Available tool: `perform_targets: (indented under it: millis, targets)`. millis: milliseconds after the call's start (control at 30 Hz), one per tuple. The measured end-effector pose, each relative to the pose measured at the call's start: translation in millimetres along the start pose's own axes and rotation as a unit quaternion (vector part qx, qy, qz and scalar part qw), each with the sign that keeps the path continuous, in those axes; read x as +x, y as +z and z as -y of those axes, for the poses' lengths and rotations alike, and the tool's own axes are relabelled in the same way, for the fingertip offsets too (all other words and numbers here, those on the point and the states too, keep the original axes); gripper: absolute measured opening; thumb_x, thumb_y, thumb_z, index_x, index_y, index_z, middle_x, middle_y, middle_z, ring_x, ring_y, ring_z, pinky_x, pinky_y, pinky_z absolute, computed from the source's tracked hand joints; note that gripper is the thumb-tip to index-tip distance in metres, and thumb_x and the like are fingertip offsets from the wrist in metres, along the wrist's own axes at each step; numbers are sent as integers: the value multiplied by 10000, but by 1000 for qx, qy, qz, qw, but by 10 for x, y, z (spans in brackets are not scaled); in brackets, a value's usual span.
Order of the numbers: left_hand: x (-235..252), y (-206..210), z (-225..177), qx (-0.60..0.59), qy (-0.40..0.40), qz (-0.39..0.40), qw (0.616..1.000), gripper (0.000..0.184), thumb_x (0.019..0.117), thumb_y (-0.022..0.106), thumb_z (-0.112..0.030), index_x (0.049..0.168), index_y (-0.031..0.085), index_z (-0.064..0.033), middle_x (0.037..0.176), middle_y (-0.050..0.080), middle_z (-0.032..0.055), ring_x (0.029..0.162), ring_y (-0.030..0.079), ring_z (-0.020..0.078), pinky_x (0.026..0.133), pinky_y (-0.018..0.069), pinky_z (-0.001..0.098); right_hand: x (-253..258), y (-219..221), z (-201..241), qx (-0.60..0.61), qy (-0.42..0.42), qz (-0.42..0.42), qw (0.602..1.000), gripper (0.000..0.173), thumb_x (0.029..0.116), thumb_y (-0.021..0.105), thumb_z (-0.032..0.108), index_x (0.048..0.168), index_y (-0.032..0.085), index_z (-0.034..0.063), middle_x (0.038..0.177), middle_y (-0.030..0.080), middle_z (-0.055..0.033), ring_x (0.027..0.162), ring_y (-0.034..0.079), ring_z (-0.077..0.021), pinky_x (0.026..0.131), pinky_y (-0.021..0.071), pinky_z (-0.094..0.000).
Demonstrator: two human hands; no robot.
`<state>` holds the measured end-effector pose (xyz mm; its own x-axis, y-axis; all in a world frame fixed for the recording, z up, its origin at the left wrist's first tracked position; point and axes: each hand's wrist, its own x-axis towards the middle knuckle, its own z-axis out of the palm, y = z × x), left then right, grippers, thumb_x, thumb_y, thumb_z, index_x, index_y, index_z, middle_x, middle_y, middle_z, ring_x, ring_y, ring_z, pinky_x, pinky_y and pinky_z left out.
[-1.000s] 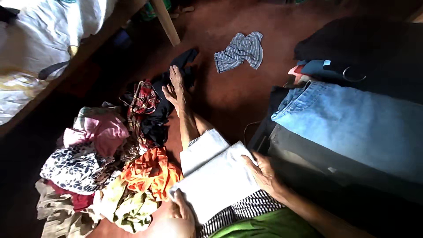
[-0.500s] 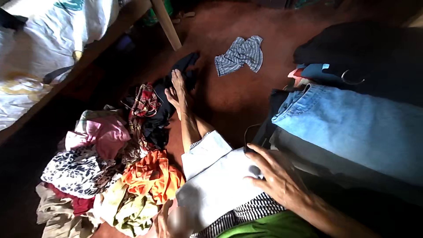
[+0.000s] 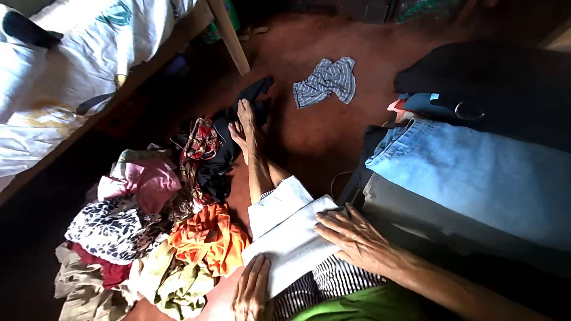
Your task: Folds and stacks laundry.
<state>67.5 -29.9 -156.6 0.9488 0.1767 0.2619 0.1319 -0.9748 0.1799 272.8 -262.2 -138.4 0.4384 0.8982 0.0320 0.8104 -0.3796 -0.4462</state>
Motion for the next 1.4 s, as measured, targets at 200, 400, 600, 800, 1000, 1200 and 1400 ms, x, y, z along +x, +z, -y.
perform_targets:
  millis: [200,400,600,800,1000,1200,1400]
  targets:
    - [-18,-590,-61,-198,-25,78,977,261,851,692,-192,1008,787,-6,1049,776,104,1101,706,276,1005,524,431,-117,-550,31,66,-79,48,994,148,879,699,213,888,742,72,964,749,-94,1094,687,-343,1021,420,-676]
    - [-120,-529,-52,-585,-285,-121,750,221,868,714,-77,1039,703,-216,948,760,-131,882,706,-4,823,597,234,67,-626,-80,401,59,-64,912,318,867,736,250,1091,716,24,988,716,-57,900,660,-67,823,551,-269]
    - [272,-4,-427,-388,-487,-196,758,288,1058,484,-186,1137,590,70,824,650,25,724,650,0,722,569,211,191,-95,153,402,247,-140,870,510,987,603,360,1353,571,7,1171,684,-123,1058,654,-130,942,532,-318]
    - [328,134,-369,-342,-486,-100,798,294,1050,552,-209,1089,640,68,819,666,90,730,644,49,742,545,255,179,279,-93,257,259,-160,917,406,1018,567,278,1273,633,-32,1119,709,-195,1016,695,-278,910,547,-442]
    - [160,119,-108,-269,-387,-59,880,483,960,673,-229,1286,564,110,1078,690,224,984,687,235,905,559,422,-65,-212,232,-35,73,-265,961,231,973,622,303,1060,721,113,1103,725,-98,900,712,-259,733,570,-436]
    - [622,-178,9,-108,-124,-56,985,492,960,589,-332,1242,656,66,1191,687,258,1108,652,443,952,512,573,-493,-83,722,562,236,138,780,578,992,661,286,1411,486,-71,1338,588,-258,1017,695,-275,894,584,-433]
    - [966,345,-219,-168,-70,53,982,543,1053,422,-428,1123,760,-9,1104,749,171,1118,679,386,1025,468,584,152,130,928,688,482,21,542,384,1013,646,297,1246,560,5,969,693,-88,815,697,-158,729,580,-316]
